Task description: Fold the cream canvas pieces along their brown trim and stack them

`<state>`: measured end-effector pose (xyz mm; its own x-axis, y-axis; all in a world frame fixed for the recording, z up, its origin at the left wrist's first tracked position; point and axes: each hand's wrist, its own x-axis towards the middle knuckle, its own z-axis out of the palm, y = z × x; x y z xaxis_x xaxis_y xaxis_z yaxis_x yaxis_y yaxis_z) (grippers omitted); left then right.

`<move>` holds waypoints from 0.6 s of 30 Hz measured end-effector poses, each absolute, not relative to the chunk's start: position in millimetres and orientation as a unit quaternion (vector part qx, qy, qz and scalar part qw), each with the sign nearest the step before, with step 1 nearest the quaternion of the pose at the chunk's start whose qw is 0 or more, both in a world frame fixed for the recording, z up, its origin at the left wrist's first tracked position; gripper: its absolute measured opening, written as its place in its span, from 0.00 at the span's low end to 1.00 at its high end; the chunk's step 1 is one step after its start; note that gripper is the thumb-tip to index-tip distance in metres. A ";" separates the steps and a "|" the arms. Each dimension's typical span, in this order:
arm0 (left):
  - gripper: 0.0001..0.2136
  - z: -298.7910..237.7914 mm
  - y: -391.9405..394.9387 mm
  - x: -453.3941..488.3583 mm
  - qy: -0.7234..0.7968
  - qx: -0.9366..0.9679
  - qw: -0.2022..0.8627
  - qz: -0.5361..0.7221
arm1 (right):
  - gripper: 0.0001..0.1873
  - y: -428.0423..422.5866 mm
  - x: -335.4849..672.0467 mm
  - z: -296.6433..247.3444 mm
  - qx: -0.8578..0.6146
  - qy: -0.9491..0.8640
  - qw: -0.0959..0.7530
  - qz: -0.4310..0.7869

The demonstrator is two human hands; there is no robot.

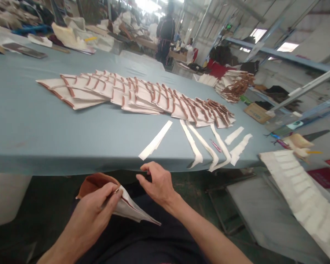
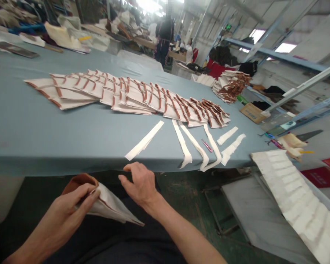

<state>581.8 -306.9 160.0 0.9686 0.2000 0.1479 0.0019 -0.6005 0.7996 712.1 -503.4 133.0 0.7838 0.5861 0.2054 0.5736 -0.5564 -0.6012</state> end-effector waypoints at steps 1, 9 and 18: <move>0.20 153.9 -307.9 585.3 0.065 0.891 0.434 0.115 | 0.09 -506.7 722.2 130.6 -0.893 -0.315 0.320 -0.011; 0.13 134.1 -315.8 612.7 0.170 0.898 0.376 0.155 | 0.08 -488.9 778.9 119.2 -0.910 -0.350 0.220 -0.037; 0.15 131.3 -328.7 649.5 0.174 0.884 0.415 0.124 | 0.12 -490.4 790.8 120.8 -0.910 -0.329 0.254 -0.017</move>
